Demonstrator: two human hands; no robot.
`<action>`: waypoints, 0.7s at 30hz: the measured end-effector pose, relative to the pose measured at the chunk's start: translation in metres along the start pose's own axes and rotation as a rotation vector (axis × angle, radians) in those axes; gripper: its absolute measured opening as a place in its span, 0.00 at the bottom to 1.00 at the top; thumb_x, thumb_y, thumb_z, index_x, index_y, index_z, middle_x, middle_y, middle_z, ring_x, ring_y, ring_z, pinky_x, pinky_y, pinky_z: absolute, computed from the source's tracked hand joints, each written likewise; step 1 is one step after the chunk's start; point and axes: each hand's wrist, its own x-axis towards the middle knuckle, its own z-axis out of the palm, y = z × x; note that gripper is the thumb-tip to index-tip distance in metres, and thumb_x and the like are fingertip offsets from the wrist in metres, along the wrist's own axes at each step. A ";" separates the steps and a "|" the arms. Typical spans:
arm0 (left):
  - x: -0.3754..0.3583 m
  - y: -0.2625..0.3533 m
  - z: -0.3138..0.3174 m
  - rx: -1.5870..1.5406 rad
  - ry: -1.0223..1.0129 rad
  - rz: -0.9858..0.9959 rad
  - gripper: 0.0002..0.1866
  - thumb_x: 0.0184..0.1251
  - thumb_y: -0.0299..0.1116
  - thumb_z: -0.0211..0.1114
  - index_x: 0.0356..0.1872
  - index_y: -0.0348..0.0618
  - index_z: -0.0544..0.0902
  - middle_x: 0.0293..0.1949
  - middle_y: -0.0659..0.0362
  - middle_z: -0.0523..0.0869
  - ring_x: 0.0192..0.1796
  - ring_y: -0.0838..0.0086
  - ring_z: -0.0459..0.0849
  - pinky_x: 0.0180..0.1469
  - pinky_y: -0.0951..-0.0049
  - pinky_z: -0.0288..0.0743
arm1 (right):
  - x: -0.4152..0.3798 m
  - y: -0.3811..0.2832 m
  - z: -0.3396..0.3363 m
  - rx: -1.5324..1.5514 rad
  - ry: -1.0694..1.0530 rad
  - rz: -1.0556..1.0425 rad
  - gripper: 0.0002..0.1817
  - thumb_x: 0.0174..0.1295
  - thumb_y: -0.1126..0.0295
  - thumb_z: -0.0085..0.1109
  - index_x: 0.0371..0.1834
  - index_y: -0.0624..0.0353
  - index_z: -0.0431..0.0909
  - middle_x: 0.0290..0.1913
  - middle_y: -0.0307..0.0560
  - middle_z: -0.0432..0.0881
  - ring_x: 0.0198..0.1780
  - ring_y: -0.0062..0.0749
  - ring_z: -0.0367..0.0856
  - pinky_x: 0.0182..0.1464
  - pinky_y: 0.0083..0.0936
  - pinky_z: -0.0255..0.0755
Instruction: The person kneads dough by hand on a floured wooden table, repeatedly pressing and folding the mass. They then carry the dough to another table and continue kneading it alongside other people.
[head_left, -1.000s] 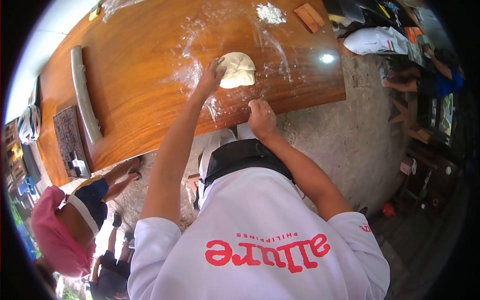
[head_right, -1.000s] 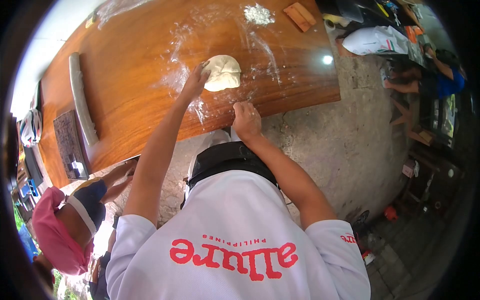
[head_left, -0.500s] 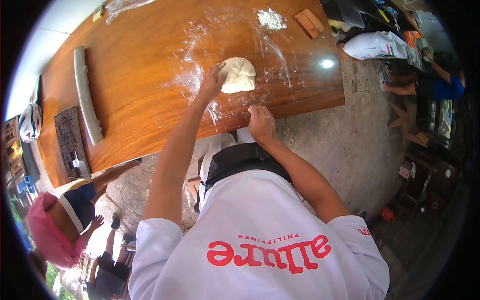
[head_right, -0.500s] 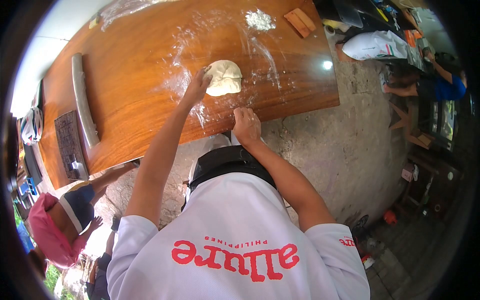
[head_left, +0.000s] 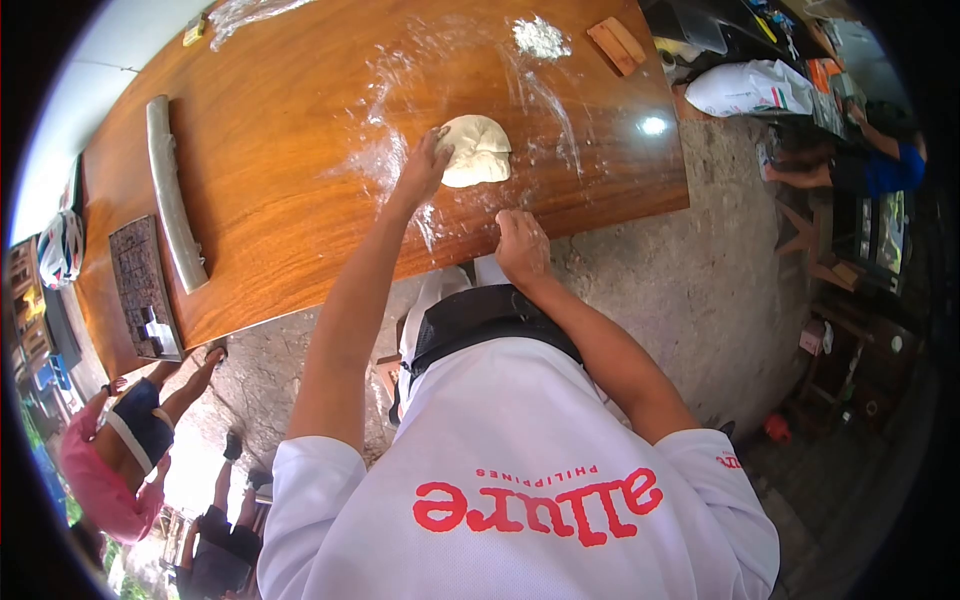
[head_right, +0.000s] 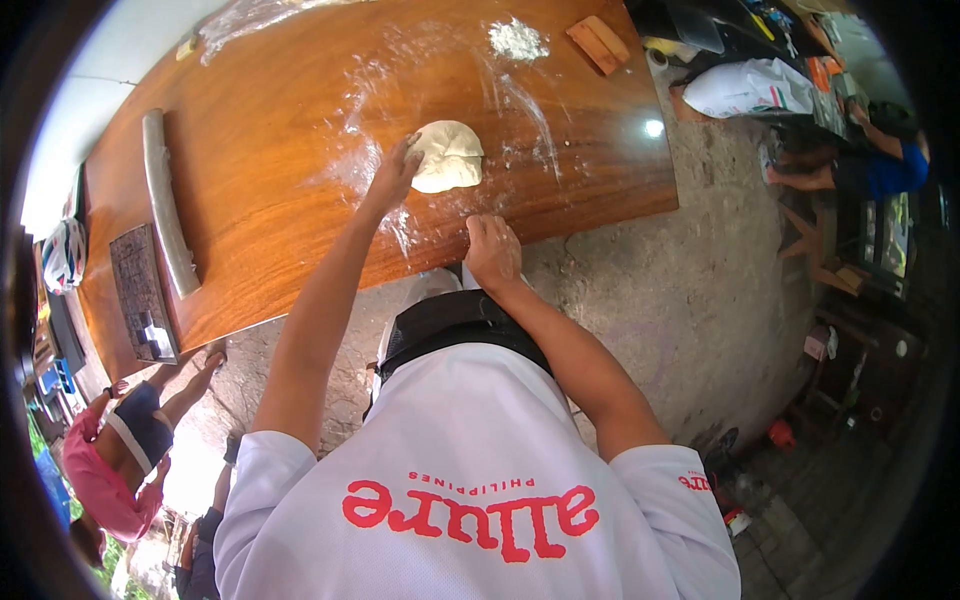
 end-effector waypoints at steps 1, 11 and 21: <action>0.001 -0.003 0.000 -0.008 -0.003 0.001 0.27 0.79 0.45 0.53 0.70 0.37 0.69 0.70 0.41 0.70 0.70 0.46 0.72 0.71 0.57 0.66 | -0.001 0.000 -0.001 0.011 0.014 -0.006 0.03 0.58 0.75 0.52 0.35 0.59 0.73 0.35 0.53 0.78 0.41 0.52 0.79 0.44 0.46 0.76; -0.001 -0.002 0.002 -0.068 0.020 -0.020 0.27 0.78 0.42 0.57 0.70 0.37 0.69 0.68 0.41 0.73 0.68 0.47 0.74 0.70 0.57 0.68 | 0.039 0.027 0.003 0.072 0.083 0.007 0.09 0.59 0.79 0.51 0.42 0.62 0.76 0.42 0.55 0.82 0.48 0.54 0.80 0.51 0.46 0.75; -0.015 0.017 0.036 -0.121 0.344 -0.120 0.24 0.72 0.39 0.59 0.62 0.33 0.79 0.67 0.41 0.76 0.61 0.47 0.81 0.65 0.54 0.73 | 0.144 0.021 0.058 0.167 -0.006 0.014 0.25 0.68 0.60 0.54 0.65 0.60 0.76 0.61 0.58 0.80 0.65 0.54 0.75 0.70 0.45 0.65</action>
